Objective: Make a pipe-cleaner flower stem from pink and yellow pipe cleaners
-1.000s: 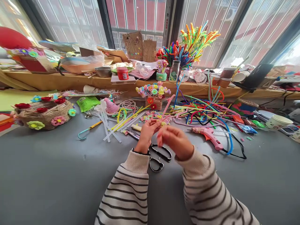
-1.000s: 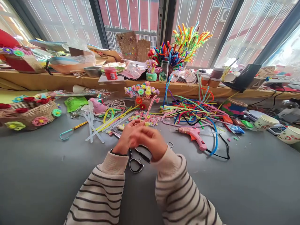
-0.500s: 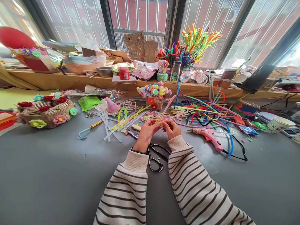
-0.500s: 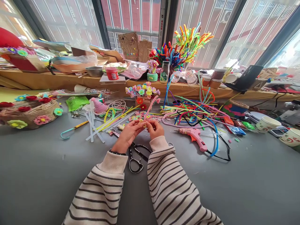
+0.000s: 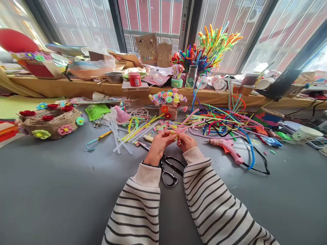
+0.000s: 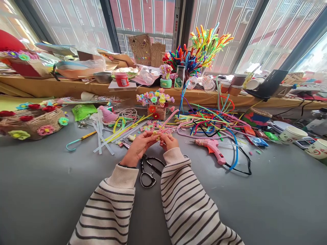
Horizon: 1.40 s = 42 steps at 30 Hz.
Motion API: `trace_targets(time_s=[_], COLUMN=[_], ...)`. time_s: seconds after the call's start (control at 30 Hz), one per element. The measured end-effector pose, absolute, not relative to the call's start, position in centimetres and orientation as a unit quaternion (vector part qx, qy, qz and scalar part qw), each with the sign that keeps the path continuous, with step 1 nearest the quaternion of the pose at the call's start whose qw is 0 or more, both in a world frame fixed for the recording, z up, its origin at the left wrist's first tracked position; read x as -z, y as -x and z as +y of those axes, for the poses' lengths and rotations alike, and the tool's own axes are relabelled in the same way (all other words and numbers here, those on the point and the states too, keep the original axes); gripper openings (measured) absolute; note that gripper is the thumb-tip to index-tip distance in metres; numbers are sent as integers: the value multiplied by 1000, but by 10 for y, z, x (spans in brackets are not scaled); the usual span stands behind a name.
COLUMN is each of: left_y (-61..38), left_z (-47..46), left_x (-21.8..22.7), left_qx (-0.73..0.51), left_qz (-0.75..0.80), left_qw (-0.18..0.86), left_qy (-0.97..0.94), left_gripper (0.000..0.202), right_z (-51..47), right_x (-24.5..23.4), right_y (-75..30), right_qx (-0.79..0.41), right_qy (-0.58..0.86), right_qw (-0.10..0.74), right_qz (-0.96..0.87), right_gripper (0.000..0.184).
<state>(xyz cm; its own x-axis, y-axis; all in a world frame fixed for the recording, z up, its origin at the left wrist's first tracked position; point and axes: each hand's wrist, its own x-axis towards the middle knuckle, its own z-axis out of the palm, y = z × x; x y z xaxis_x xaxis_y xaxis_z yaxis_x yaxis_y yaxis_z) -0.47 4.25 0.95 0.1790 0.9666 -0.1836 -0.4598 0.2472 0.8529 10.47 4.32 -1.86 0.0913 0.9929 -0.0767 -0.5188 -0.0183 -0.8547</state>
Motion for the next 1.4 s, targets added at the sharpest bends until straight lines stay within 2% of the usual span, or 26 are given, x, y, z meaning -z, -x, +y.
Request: trace_targets(time_s=[0.13,0.33,0.47,1.1,1.27,1.4], left_y=[6,8,8,7,2,-2], left_z=[41,42,42,40,39,40], left_x=[-13,-14,-12,-12,-12,-9], left_qx=[-540,-520,-509,-529,-551,-577], left_qz=[387,388,380,397,418,443], left_qw=[683,706,715,687,633,514], left_qy=[-303,-284,-291,-301,-348,-455], left_gripper=[21,22,20,20,19,14], right_z=[42,36,32,29,33,38], right_x=[19,17,14,13,17,21], right_y=[-105,-109,-111,-109,-108,-103], right_qx=[-544,-133,-20,66,27,-25], right_qy=[416,484,496,499,498,525], right_qw=[624,592,558,520,546,588], right_qz=[-376,-631,-665,-690,-673,-615], right_gripper=[20,14,15,19,15,13])
